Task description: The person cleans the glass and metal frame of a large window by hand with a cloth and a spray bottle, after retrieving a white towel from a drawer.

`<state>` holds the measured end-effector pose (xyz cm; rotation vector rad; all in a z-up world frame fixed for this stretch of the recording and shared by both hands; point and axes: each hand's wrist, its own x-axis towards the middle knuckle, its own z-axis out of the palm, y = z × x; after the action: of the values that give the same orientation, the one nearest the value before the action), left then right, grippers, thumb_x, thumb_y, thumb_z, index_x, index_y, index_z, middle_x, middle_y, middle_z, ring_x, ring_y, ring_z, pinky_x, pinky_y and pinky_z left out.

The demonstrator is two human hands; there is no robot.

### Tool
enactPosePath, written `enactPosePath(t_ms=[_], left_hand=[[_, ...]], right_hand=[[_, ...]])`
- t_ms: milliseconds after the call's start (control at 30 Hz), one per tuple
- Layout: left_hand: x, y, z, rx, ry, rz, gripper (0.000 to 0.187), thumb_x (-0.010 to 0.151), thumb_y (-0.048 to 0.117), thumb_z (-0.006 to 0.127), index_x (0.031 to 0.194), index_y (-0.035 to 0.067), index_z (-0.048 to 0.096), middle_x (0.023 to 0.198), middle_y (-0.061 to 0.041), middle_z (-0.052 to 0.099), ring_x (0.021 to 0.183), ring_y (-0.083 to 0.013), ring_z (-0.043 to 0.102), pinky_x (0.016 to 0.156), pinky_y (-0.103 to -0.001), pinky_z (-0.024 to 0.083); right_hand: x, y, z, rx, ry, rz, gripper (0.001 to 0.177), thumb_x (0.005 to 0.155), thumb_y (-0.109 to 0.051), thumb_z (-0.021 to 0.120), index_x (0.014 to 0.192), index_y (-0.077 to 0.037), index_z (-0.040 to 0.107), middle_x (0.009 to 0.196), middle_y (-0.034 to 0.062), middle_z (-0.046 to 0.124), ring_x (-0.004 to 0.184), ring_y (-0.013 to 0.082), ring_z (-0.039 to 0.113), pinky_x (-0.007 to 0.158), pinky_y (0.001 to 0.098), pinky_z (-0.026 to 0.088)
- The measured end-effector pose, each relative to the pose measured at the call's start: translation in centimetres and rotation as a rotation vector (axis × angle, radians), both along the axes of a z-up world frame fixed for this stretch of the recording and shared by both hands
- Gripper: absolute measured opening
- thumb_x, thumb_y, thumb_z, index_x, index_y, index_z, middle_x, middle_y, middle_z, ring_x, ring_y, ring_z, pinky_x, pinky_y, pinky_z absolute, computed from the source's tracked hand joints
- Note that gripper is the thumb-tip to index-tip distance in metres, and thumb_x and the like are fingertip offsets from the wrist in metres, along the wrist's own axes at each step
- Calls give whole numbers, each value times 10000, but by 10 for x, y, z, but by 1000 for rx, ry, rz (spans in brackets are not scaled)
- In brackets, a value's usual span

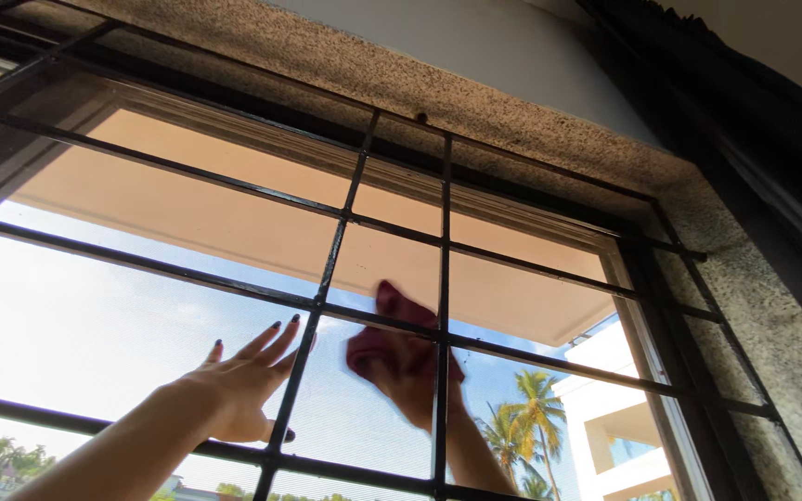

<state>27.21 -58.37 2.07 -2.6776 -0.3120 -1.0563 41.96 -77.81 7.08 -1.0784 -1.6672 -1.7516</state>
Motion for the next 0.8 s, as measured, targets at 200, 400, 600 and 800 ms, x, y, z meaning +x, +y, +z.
enactPosePath(t_ms=[200,400,600,800], left_hand=[[2,3,1,10,8,-13,1078,934,444,676,1641,321,-128,1707,56,-322,1594,-147,-204,1288,-604,23],[7,9,-1,31,-27,-13,1124,912,485,701,1632,343,-151,1704,54,-317,1592,-158,-190,1272,-632,42],[19,16,1,18,-50,-46,1169,888,532,723,1627,369,-168,1706,55,-286,1586,-173,-194,1253,-657,26],[23,22,0,49,-74,-57,1190,854,630,719,1624,360,-147,1713,54,-258,1589,-175,-178,1249,-673,32]], right_hand=[[122,-148,26,803,448,-762,732,938,-592,468,1475,-94,478,1330,166,614,1190,371,619,965,519,501],[242,-227,-19,1628,248,-1158,643,1036,-578,346,1303,-45,587,1293,385,571,1108,704,534,678,801,409],[161,-104,-14,1207,92,-925,632,994,-471,459,1345,37,596,1383,386,511,1132,627,499,764,759,422],[17,38,-43,189,-203,-636,635,929,-341,594,1499,-80,495,1519,187,513,1430,410,442,1186,562,320]])
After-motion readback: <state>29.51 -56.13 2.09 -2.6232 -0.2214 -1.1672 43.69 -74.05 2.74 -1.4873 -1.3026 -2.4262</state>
